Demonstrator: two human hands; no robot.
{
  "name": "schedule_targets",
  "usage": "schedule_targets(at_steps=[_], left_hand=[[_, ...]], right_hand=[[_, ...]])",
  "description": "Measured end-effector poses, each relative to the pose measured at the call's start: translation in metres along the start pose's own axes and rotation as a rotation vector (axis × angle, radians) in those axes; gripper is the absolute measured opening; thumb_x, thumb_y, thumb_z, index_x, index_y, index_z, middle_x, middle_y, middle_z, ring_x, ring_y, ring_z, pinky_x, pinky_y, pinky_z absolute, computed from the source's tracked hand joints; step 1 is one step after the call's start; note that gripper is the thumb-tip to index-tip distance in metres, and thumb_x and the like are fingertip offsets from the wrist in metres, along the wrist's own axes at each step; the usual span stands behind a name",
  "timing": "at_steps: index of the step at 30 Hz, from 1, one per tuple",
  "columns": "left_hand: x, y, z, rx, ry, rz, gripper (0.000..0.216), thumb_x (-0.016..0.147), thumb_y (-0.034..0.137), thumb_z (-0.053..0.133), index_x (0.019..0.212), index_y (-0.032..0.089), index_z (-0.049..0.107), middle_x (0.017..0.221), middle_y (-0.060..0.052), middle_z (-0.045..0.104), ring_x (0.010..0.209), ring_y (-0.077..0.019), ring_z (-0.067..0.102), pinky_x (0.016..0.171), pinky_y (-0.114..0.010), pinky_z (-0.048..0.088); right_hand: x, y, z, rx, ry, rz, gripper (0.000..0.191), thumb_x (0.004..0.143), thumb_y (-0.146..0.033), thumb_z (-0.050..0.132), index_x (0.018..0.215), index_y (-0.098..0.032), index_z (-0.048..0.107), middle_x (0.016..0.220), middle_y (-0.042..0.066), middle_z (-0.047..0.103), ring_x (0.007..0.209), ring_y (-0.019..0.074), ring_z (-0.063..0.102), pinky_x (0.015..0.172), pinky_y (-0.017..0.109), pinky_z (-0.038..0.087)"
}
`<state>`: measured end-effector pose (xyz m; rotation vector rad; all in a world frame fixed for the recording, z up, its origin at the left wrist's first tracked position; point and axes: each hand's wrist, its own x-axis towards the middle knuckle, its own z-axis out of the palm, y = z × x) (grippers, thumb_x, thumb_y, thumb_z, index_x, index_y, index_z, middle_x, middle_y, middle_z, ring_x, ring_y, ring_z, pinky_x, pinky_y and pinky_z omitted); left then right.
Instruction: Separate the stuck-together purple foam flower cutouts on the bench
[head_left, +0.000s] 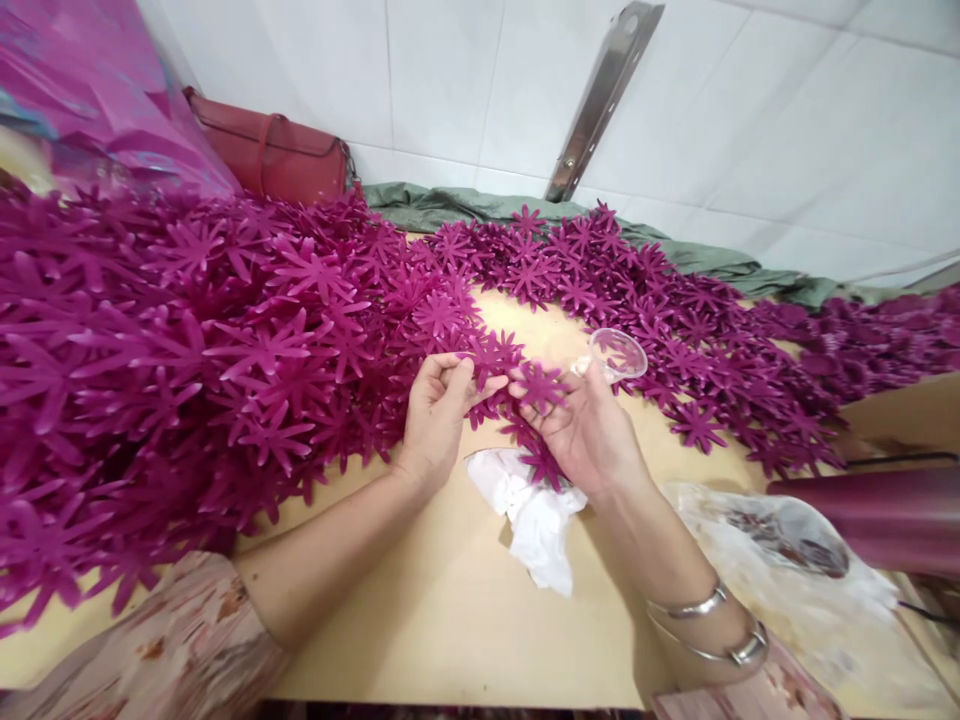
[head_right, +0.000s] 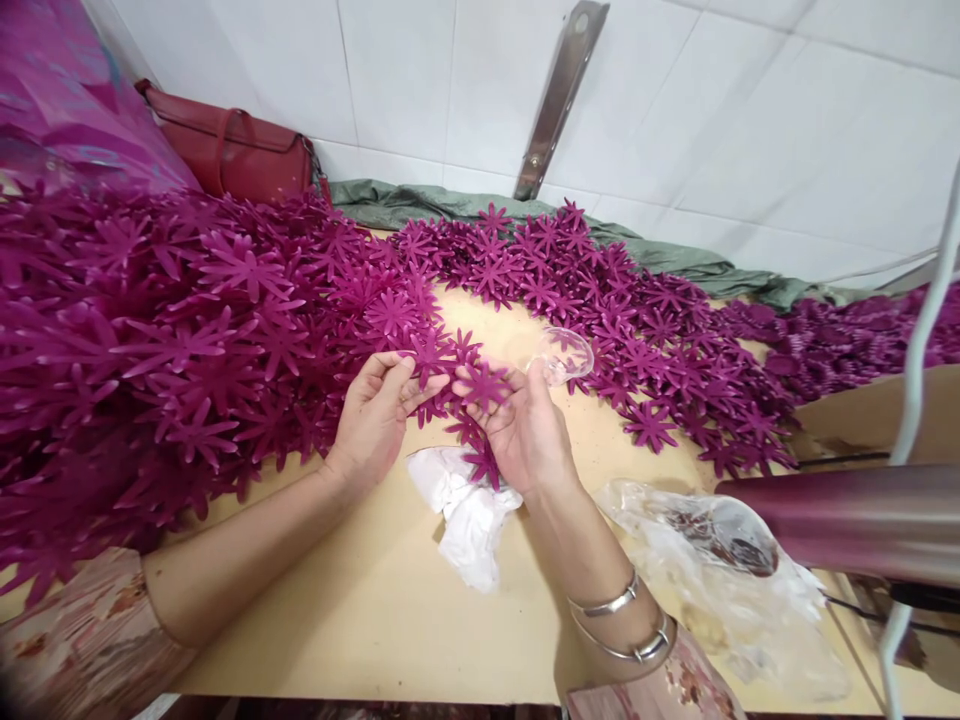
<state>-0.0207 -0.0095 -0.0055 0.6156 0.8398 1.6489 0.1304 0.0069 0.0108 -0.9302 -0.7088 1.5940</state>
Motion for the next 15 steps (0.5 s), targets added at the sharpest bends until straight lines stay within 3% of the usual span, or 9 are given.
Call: schedule_targets(at_steps=[2,4,7,11,15], left_hand=[[0.0003,0.0003,-0.0002,-0.01,0.01,0.008,0.037,0.082,0.041,0.08,0.092,0.022,0.05,0.067,0.01,0.055,0.076,-0.0138,0.076,0.09,-0.035,0.062],[0.0009,0.0003,-0.0009,-0.027,0.007,0.005,0.036,0.083,0.039,0.079,0.094,0.022,0.05,0.071,0.009,0.058,0.078,-0.0149,0.077,0.09,-0.035,0.061],[0.0019,-0.0011,-0.0024,-0.035,-0.016,0.008,0.036,0.083,0.037,0.079,0.097,0.022,0.049,0.076,0.008,0.061,0.081,-0.0153,0.078,0.094,-0.036,0.06],[0.0025,-0.0052,-0.0042,0.0,-0.027,0.05,0.039,0.084,0.028,0.08,0.108,0.024,0.05,0.084,0.007,0.064,0.084,-0.0121,0.076,0.099,-0.036,0.059],[0.0019,-0.0076,-0.006,0.082,-0.037,0.115,0.044,0.087,0.018,0.072,0.123,0.03,0.049,0.087,0.007,0.062,0.082,-0.0098,0.074,0.095,-0.032,0.06]], right_hand=[[-0.0016,-0.0016,0.0009,-0.013,-0.046,0.002,0.043,0.087,-0.065,0.069,0.097,-0.024,0.07,0.101,0.006,0.08,0.09,0.0216,0.076,0.075,0.033,0.063],[-0.0036,-0.0009,0.0013,-0.063,-0.058,-0.05,0.031,0.083,-0.049,0.081,0.1,-0.024,0.071,0.103,0.003,0.081,0.093,0.0191,0.076,0.08,0.031,0.062],[-0.0054,0.0031,0.0011,-0.166,-0.047,-0.134,0.029,0.074,-0.033,0.089,0.096,-0.023,0.071,0.095,0.002,0.081,0.086,0.0182,0.076,0.083,0.032,0.061],[-0.0061,0.0052,0.0022,-0.22,-0.033,-0.203,0.03,0.073,-0.039,0.089,0.09,-0.023,0.07,0.081,0.001,0.079,0.072,0.0184,0.073,0.078,0.035,0.062],[-0.0066,0.0037,0.0029,-0.283,-0.007,-0.238,0.032,0.073,-0.042,0.09,0.084,-0.022,0.068,0.07,-0.004,0.071,0.061,0.0122,0.065,0.066,0.027,0.056]])
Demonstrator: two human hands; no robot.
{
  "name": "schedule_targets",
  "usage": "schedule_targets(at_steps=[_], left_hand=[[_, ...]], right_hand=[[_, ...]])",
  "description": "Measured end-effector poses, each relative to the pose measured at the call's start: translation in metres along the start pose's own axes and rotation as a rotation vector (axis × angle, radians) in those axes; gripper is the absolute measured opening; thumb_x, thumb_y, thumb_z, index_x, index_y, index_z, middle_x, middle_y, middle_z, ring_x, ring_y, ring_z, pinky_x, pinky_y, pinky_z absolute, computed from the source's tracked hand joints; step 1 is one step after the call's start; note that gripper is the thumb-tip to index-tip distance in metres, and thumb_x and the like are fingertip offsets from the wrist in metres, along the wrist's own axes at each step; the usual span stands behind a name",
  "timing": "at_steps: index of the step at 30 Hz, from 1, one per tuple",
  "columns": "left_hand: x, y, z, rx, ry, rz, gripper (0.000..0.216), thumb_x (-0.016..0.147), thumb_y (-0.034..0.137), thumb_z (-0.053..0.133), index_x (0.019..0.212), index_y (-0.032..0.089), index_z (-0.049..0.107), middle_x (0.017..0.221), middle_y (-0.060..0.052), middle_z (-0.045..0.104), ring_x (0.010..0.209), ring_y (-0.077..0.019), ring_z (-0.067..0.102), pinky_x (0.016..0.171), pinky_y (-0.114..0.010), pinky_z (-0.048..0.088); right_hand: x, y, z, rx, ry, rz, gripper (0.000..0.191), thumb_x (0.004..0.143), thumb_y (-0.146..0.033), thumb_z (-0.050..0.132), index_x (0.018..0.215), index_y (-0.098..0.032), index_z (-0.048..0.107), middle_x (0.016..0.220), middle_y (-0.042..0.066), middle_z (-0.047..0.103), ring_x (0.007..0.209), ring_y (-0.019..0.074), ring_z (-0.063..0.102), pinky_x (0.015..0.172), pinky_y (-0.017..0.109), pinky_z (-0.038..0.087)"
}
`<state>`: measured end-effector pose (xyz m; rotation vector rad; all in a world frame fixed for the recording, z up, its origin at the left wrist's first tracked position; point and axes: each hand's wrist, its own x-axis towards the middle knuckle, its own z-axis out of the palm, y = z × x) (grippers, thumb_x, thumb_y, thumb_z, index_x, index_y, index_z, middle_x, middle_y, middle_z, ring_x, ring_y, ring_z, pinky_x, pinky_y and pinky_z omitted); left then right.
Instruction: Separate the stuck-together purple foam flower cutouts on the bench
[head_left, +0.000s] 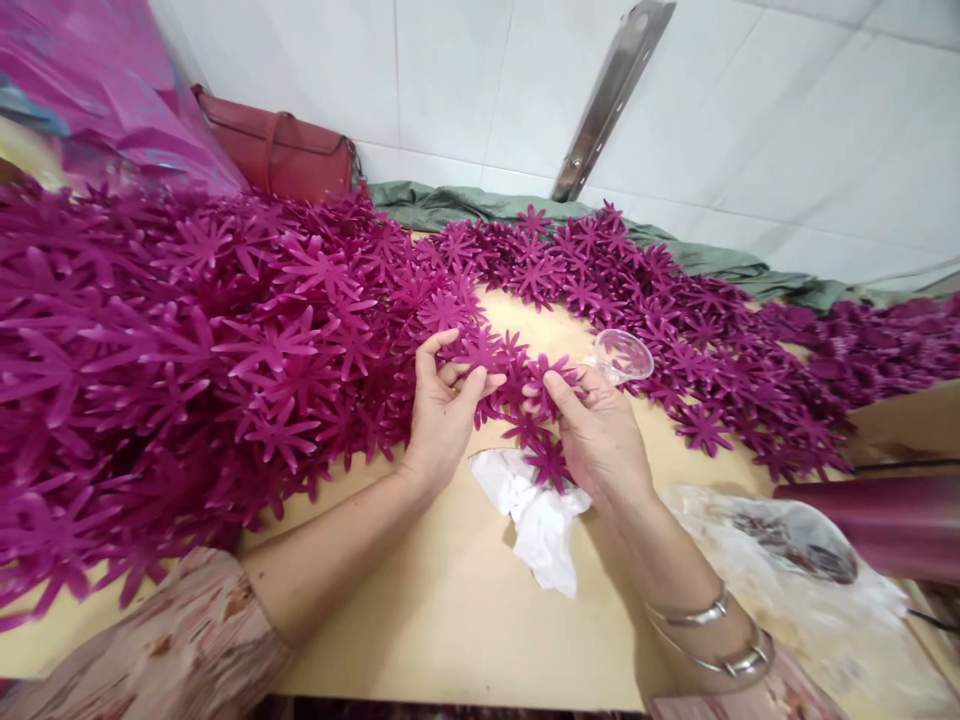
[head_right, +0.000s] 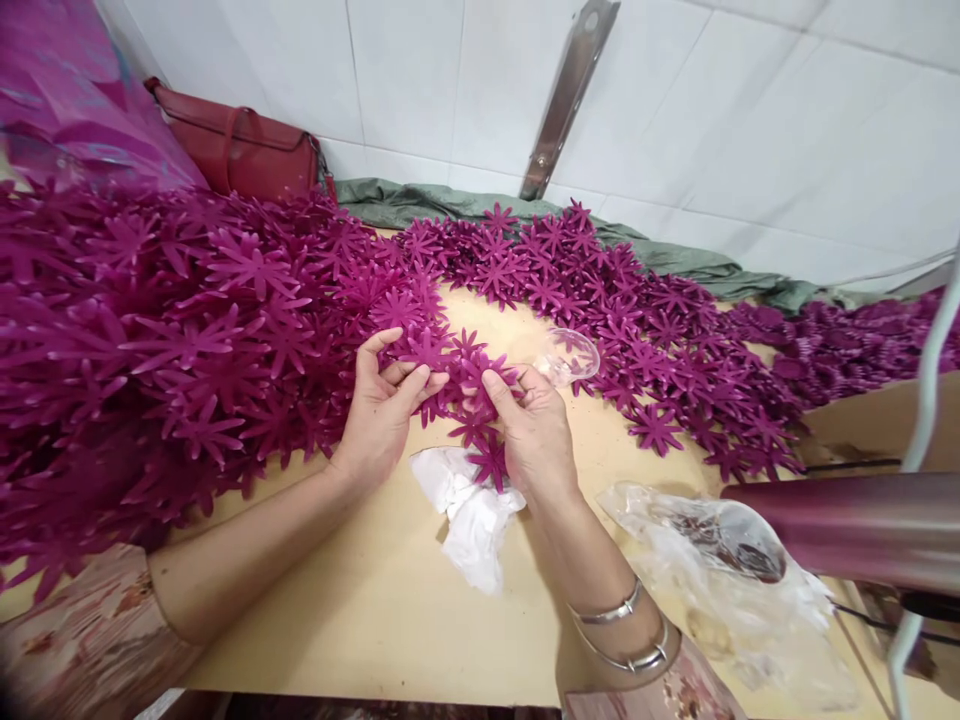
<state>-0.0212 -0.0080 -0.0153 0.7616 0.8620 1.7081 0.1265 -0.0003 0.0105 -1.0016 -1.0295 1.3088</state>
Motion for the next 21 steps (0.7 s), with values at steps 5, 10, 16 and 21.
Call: schedule_targets(at_steps=[5,10,16,21], left_hand=[[-0.0045,0.0054,0.0009,0.222,-0.123,0.053,0.007,0.094,0.022,0.063,0.097,0.019,0.068,0.101,-0.003,0.07,0.093,-0.013,0.071,0.095,-0.029,0.057],[-0.0083,0.0098,0.0034,0.385,-0.17,0.066,0.018,0.092,0.033,0.068,0.094,0.017,0.075,0.095,-0.005,0.071,0.09,-0.0161,0.068,0.086,-0.028,0.055],[-0.0059,0.008,0.0018,0.38,-0.102,0.128,0.011,0.089,0.029,0.07,0.086,0.019,0.071,0.082,0.0,0.066,0.076,-0.0125,0.059,0.074,-0.023,0.048],[-0.0043,0.0103,0.0012,0.284,-0.032,0.095,0.013,0.089,0.03,0.071,0.085,0.018,0.069,0.08,0.001,0.064,0.072,-0.0111,0.055,0.074,-0.023,0.047]], right_hand=[[0.0013,0.0041,-0.0025,-0.084,-0.002,-0.064,0.035,0.077,-0.046,0.087,0.079,-0.023,0.06,0.06,-0.009,0.056,0.049,0.008,0.046,0.048,0.022,0.038],[-0.0012,0.0068,-0.0013,-0.21,-0.042,-0.141,0.029,0.082,-0.044,0.083,0.08,-0.024,0.063,0.064,-0.007,0.055,0.055,0.0101,0.047,0.055,0.024,0.039],[-0.0054,0.0022,-0.0008,-0.284,-0.025,-0.154,0.035,0.088,-0.055,0.075,0.078,-0.024,0.063,0.062,-0.007,0.046,0.056,0.0116,0.039,0.055,0.026,0.035],[-0.0075,-0.0017,-0.0009,-0.411,0.039,-0.308,0.039,0.102,-0.058,0.051,0.099,-0.026,0.072,0.089,0.001,0.066,0.087,0.0172,0.06,0.082,0.03,0.049]])
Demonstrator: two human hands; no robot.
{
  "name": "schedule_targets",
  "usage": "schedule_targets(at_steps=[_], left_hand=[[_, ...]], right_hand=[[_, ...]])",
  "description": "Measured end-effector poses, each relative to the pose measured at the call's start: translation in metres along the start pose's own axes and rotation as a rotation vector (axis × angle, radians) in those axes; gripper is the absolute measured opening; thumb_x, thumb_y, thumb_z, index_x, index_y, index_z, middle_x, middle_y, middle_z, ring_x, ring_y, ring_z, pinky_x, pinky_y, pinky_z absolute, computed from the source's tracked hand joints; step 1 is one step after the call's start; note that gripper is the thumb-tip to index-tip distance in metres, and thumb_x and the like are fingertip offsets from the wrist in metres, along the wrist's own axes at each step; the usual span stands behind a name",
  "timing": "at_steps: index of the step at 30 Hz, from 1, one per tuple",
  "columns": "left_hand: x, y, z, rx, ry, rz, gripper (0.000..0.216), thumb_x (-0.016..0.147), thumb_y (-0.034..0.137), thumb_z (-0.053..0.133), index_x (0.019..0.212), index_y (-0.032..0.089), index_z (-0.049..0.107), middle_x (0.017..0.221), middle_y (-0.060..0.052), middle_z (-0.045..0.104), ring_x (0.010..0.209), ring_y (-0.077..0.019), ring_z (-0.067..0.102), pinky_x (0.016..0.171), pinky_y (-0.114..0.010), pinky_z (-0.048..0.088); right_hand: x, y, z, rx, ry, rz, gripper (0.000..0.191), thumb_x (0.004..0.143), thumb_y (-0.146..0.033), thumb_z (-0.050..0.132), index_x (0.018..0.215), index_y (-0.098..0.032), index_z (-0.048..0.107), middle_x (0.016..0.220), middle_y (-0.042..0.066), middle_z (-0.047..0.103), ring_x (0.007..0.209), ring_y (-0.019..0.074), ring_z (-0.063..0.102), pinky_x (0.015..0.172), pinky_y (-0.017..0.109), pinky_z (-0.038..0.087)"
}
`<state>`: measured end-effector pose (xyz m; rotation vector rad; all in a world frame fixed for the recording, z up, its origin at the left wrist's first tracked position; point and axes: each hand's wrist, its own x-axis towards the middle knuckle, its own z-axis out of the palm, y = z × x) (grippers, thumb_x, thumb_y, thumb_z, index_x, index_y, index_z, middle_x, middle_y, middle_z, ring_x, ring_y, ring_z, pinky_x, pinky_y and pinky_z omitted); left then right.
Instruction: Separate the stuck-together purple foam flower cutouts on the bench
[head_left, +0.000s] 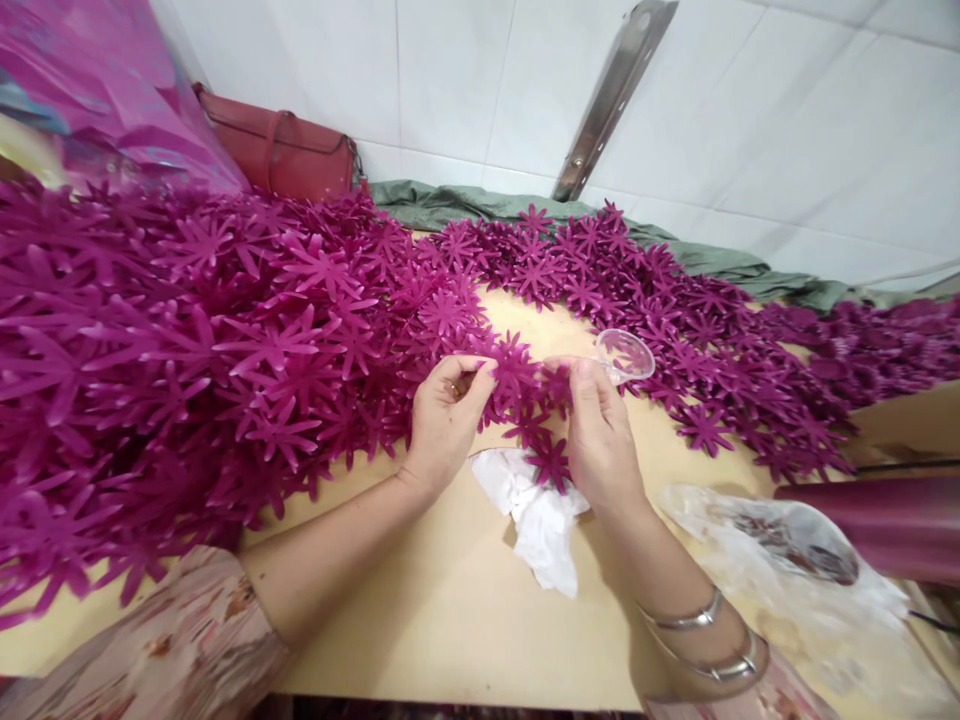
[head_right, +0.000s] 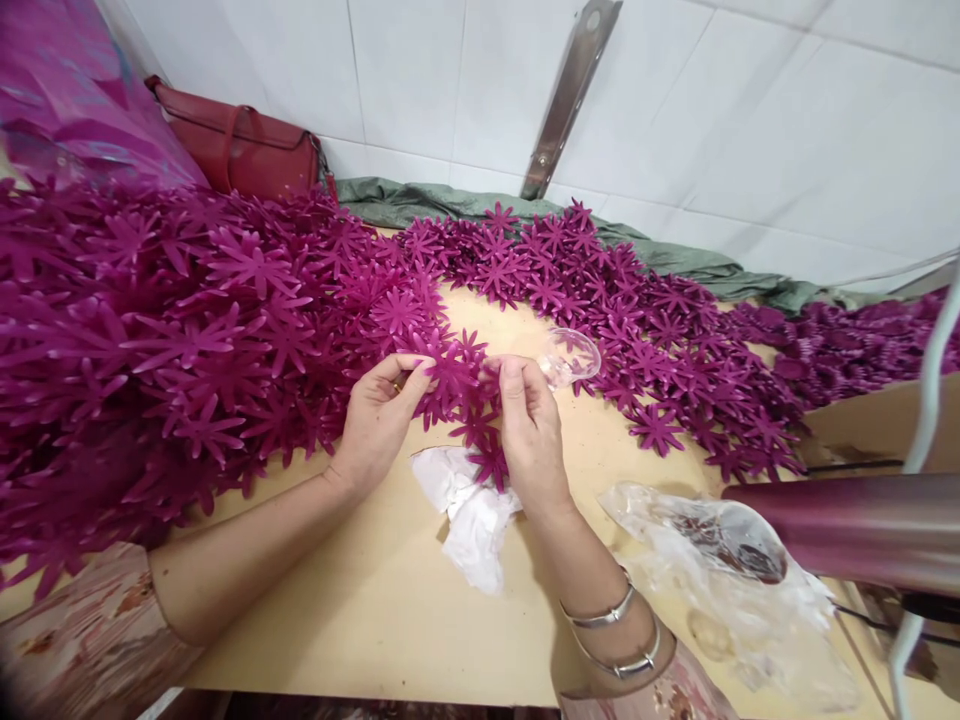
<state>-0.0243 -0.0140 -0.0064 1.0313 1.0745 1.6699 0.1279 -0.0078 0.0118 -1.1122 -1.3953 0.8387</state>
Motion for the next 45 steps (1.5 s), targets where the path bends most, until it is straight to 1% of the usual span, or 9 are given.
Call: schedule_targets(at_steps=[4,10,14,18,22,28,37,42,45], left_hand=[[-0.001,0.0,-0.001,0.036,-0.075,0.02,0.013,0.089,0.031,0.072,0.088,0.018,0.072,0.086,-0.001,0.067,0.08,-0.0132,0.06,0.078,-0.024,0.049],[-0.003,-0.001,-0.001,0.117,-0.117,0.076,0.013,0.091,0.03,0.071,0.091,0.018,0.075,0.092,-0.003,0.07,0.086,-0.0151,0.064,0.081,-0.025,0.051],[-0.004,0.005,0.0,0.102,-0.099,0.085,0.018,0.095,0.033,0.067,0.098,0.019,0.077,0.1,-0.005,0.073,0.092,-0.016,0.066,0.086,-0.026,0.052],[-0.005,0.007,0.003,0.069,-0.122,0.041,0.019,0.087,0.033,0.077,0.101,0.019,0.077,0.104,-0.006,0.072,0.087,-0.0146,0.066,0.084,-0.026,0.053],[-0.007,0.002,0.005,0.02,-0.162,0.017,0.022,0.081,0.033,0.082,0.098,0.02,0.076,0.1,-0.003,0.07,0.084,-0.0134,0.067,0.082,-0.026,0.054],[-0.006,0.003,0.003,0.1,-0.178,0.076,0.011,0.088,0.029,0.074,0.088,0.019,0.075,0.087,-0.001,0.067,0.08,-0.0125,0.062,0.077,-0.024,0.05],[0.001,0.002,-0.002,-0.033,0.073,0.017,0.017,0.088,0.033,0.073,0.089,0.019,0.065,0.082,0.002,0.061,0.074,-0.0109,0.055,0.077,-0.023,0.048],[0.002,-0.003,-0.002,-0.023,0.077,0.05,0.024,0.085,0.03,0.077,0.104,0.02,0.066,0.099,-0.002,0.067,0.089,-0.0135,0.063,0.088,-0.025,0.053],[0.002,-0.005,-0.002,0.042,0.1,0.137,0.04,0.086,0.029,0.078,0.123,0.024,0.064,0.118,-0.006,0.064,0.106,-0.0169,0.064,0.096,-0.028,0.054]], right_hand=[[0.001,0.001,0.003,-0.087,-0.03,-0.086,0.028,0.095,-0.05,0.068,0.11,-0.027,0.072,0.117,0.006,0.069,0.113,0.0226,0.062,0.104,0.037,0.047],[0.003,0.002,0.003,-0.096,-0.004,-0.126,0.007,0.089,-0.032,0.075,0.088,-0.025,0.076,0.102,0.005,0.07,0.105,0.0229,0.063,0.103,0.039,0.047],[0.003,0.001,0.002,-0.074,-0.02,-0.089,0.01,0.089,-0.034,0.075,0.085,-0.025,0.076,0.098,0.005,0.07,0.1,0.0229,0.063,0.103,0.039,0.046],[0.003,0.001,0.002,-0.03,-0.058,-0.047,0.015,0.089,-0.038,0.075,0.081,-0.025,0.074,0.098,0.005,0.068,0.098,0.0226,0.063,0.1,0.039,0.047],[0.002,0.003,0.003,0.034,-0.067,-0.03,0.02,0.085,-0.039,0.079,0.075,-0.025,0.069,0.098,0.004,0.067,0.096,0.0215,0.062,0.092,0.035,0.05],[0.003,0.006,0.003,0.134,-0.058,0.08,0.03,0.082,-0.041,0.082,0.066,-0.023,0.064,0.09,0.001,0.066,0.088,0.0182,0.06,0.086,0.032,0.05],[0.004,0.006,0.002,0.2,0.079,0.165,0.042,0.087,-0.057,0.075,0.071,-0.024,0.055,0.065,-0.006,0.052,0.06,0.0121,0.044,0.059,0.025,0.042],[0.004,0.006,0.006,0.369,-0.031,0.306,0.03,0.082,-0.049,0.082,0.09,-0.026,0.064,0.069,-0.006,0.065,0.058,0.0131,0.054,0.06,0.027,0.048],[0.003,0.007,0.006,0.383,-0.055,0.289,0.028,0.077,-0.04,0.087,0.092,-0.026,0.068,0.077,-0.004,0.071,0.067,0.0145,0.061,0.069,0.028,0.052]])
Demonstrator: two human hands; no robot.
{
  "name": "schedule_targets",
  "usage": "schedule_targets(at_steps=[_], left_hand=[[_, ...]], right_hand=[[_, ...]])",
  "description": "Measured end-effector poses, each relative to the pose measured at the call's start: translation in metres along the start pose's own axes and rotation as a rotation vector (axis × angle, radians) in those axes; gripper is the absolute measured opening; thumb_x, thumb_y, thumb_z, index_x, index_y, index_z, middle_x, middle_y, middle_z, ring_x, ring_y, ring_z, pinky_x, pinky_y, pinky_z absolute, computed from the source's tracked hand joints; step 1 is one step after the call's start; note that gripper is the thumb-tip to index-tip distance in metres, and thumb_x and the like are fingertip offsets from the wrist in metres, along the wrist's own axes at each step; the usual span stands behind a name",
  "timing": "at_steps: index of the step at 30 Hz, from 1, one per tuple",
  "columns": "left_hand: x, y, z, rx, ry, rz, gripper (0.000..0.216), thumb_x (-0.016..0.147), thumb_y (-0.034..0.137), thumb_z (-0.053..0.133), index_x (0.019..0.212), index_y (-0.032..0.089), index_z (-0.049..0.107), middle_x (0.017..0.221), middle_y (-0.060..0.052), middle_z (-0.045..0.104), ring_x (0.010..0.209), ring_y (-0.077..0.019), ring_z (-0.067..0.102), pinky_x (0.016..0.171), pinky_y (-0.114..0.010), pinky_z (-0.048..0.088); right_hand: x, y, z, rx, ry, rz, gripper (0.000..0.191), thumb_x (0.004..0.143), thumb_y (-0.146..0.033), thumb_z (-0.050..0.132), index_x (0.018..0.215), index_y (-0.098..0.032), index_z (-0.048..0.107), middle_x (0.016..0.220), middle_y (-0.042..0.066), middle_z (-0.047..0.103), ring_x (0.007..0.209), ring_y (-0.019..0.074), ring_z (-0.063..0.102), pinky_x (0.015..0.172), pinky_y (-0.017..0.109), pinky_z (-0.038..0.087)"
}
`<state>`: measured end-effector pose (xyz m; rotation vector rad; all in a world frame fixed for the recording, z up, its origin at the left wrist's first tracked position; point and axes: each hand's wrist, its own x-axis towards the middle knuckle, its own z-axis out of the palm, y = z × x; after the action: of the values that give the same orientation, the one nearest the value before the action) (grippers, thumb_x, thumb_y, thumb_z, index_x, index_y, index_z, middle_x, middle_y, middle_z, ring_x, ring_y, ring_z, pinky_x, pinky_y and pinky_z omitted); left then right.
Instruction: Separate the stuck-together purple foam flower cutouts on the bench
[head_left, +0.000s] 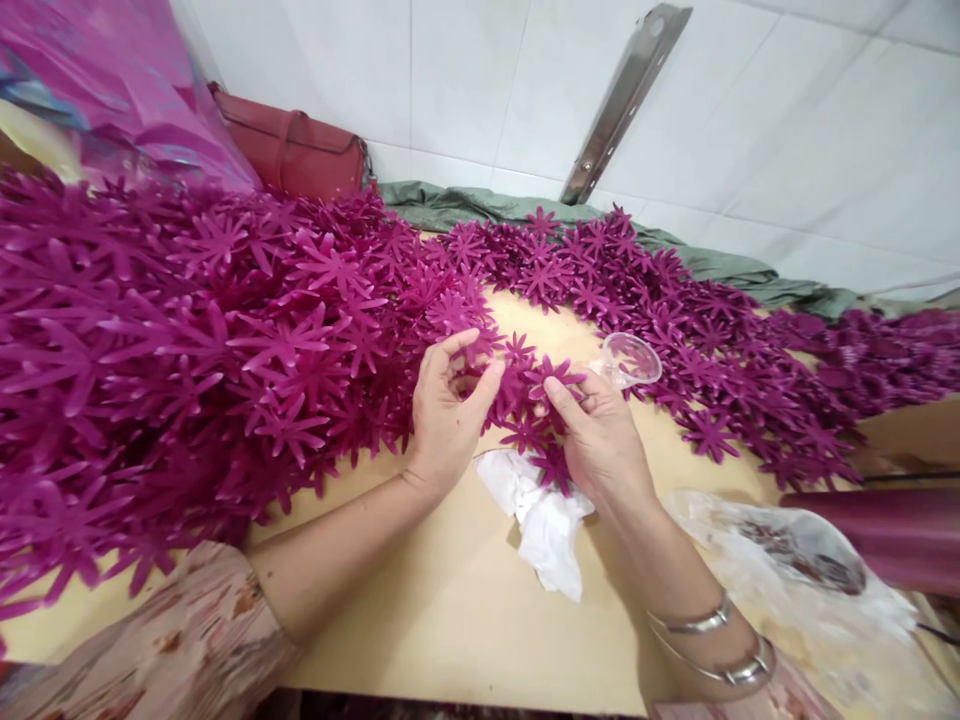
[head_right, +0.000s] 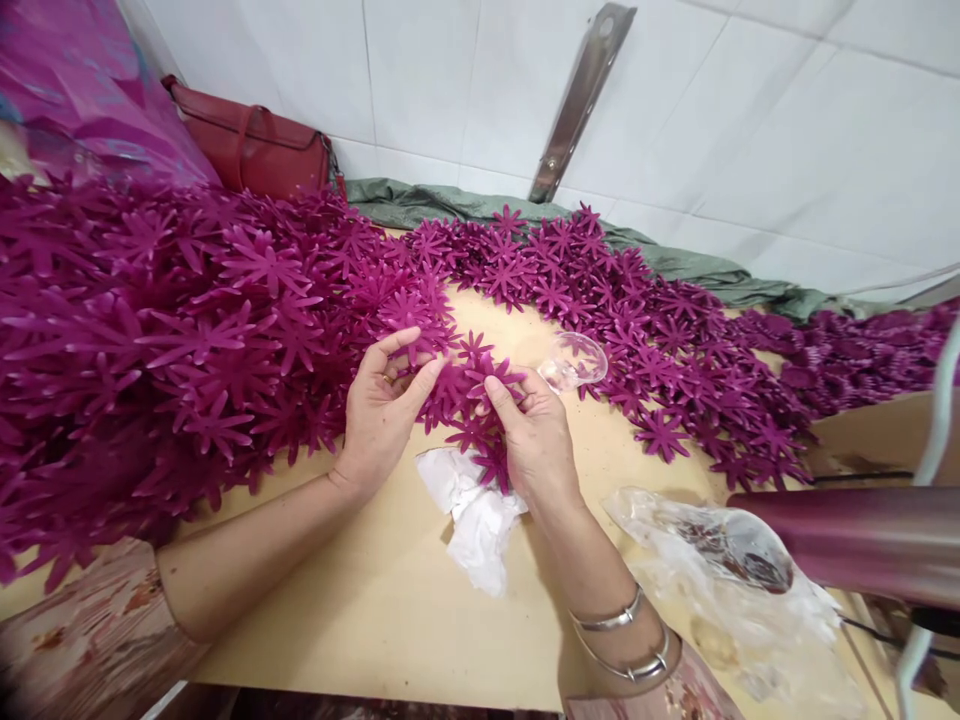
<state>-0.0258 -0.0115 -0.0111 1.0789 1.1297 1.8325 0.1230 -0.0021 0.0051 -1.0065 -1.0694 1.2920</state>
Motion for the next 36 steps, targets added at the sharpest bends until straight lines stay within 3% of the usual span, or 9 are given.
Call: schedule_targets(at_steps=[7,13,19,22,28,33,36], left_hand=[[-0.009,0.015,-0.001,0.117,-0.029,0.203,0.05,0.094,0.029,0.07,0.142,0.03,0.058,0.144,-0.009,0.053,0.136,-0.0254,0.051,0.111,-0.035,0.049],[-0.014,0.019,0.003,0.079,-0.201,0.184,0.047,0.092,0.026,0.072,0.138,0.029,0.063,0.138,-0.008,0.057,0.123,-0.0229,0.063,0.108,-0.035,0.054],[-0.013,0.013,0.003,0.079,-0.383,0.082,0.041,0.091,0.021,0.072,0.132,0.024,0.066,0.131,-0.006,0.063,0.092,-0.0119,0.076,0.093,-0.025,0.061],[-0.013,0.012,0.002,0.121,-0.35,0.128,0.039,0.092,0.017,0.069,0.13,0.024,0.067,0.126,-0.005,0.066,0.092,-0.0107,0.075,0.095,-0.024,0.06],[-0.005,0.005,-0.001,0.131,-0.116,0.208,0.039,0.093,0.021,0.069,0.132,0.026,0.067,0.128,-0.006,0.065,0.099,-0.0124,0.072,0.098,-0.026,0.06],[-0.007,0.005,0.001,0.014,-0.254,0.084,0.048,0.091,0.022,0.071,0.138,0.025,0.062,0.136,-0.008,0.06,0.1,-0.014,0.073,0.094,-0.026,0.061],[-0.012,0.01,0.002,0.069,-0.328,0.057,0.048,0.093,0.02,0.068,0.14,0.026,0.062,0.123,-0.006,0.067,0.086,-0.0109,0.072,0.088,-0.024,0.061]], right_hand=[[-0.002,-0.002,-0.006,-0.207,0.046,-0.08,0.031,0.088,-0.05,0.076,0.077,-0.024,0.063,0.063,-0.005,0.056,0.057,0.0128,0.043,0.056,0.026,0.039],[-0.004,-0.008,-0.003,-0.344,0.059,-0.172,0.048,0.088,-0.057,0.073,0.063,-0.022,0.051,0.059,-0.006,0.046,0.057,0.0118,0.038,0.055,0.026,0.036],[-0.008,-0.012,0.0,-0.419,-0.013,-0.216,0.053,0.086,-0.064,0.072,0.063,-0.021,0.05,0.059,-0.006,0.045,0.057,0.0104,0.038,0.053,0.024,0.036],[-0.008,-0.011,-0.001,-0.414,-0.024,-0.207,0.056,0.086,-0.065,0.07,0.061,-0.022,0.046,0.055,-0.007,0.04,0.052,0.0093,0.033,0.05,0.025,0.033],[-0.005,-0.01,-0.002,-0.445,0.04,-0.207,0.054,0.088,-0.063,0.07,0.06,-0.021,0.048,0.055,-0.006,0.044,0.052,0.0095,0.036,0.051,0.025,0.036],[-0.009,-0.013,0.002,-0.415,-0.04,-0.176,0.051,0.085,-0.064,0.072,0.064,-0.021,0.054,0.056,-0.006,0.048,0.051,0.0098,0.041,0.049,0.024,0.038],[-0.012,-0.014,0.004,-0.402,-0.118,-0.133,0.046,0.084,-0.064,0.072,0.072,-0.021,0.061,0.06,-0.005,0.056,0.053,0.012,0.05,0.049,0.025,0.043]])
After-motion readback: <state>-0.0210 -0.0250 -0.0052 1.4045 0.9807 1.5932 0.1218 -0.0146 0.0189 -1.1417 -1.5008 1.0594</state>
